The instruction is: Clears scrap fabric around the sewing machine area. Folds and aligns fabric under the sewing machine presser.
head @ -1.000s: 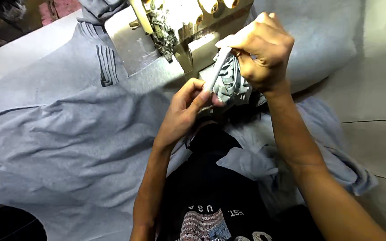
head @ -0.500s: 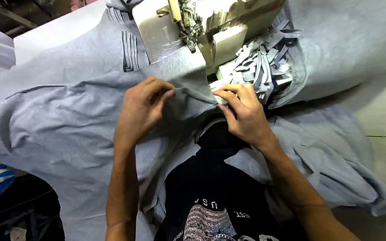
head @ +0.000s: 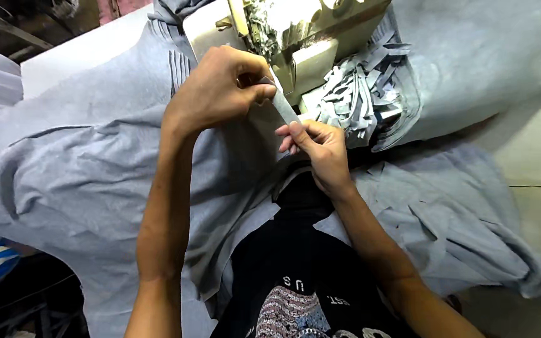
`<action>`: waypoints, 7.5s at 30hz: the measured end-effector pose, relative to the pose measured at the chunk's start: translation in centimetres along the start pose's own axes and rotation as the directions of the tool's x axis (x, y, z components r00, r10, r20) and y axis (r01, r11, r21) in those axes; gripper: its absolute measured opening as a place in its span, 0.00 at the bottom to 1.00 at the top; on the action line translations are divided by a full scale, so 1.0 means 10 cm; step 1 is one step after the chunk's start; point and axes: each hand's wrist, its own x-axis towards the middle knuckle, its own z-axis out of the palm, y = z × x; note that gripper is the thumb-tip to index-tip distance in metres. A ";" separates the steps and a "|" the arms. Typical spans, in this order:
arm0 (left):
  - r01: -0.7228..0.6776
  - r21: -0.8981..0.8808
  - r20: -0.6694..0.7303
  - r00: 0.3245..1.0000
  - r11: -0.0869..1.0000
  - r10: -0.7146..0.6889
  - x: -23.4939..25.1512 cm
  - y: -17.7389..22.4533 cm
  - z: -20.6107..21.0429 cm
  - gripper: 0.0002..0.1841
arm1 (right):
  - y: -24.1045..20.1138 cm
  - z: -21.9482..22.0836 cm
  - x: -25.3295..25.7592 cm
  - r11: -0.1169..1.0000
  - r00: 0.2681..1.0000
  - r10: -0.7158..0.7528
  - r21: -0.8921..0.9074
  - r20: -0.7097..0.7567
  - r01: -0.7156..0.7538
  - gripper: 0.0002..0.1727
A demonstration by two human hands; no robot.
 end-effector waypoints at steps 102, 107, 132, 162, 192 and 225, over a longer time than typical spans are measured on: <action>0.187 -0.634 -0.309 0.828 0.750 -0.467 0.30 0.35 1.76 0.28 | -0.13 -1.03 0.41 0.855 0.990 0.049 -0.507 -0.134 -0.111 0.05; 0.194 -0.558 -0.316 0.849 0.807 -0.423 0.20 0.53 1.72 0.30 | -0.24 -1.16 0.63 0.870 0.997 -0.032 -0.493 -0.077 -0.010 0.04; 0.071 -0.467 0.111 0.994 0.881 -0.021 -0.65 0.31 3.27 0.12 | -0.46 -1.76 1.38 0.640 0.993 0.010 -0.764 0.115 0.082 0.14; 0.108 -0.497 0.122 0.991 0.861 -0.053 -0.65 0.29 3.26 0.13 | -0.60 -1.36 0.99 0.207 0.947 -0.074 -0.924 0.314 0.322 0.16; 0.121 -0.499 0.137 0.989 0.858 -0.060 -0.65 0.29 3.26 0.14 | -0.67 -1.32 1.28 0.438 0.927 0.146 -0.863 0.346 0.253 0.15; 0.108 -0.506 0.135 0.990 0.856 -0.045 -0.65 0.27 3.26 0.14 | -0.31 -1.24 1.00 0.021 0.937 0.321 -0.990 0.138 0.138 0.27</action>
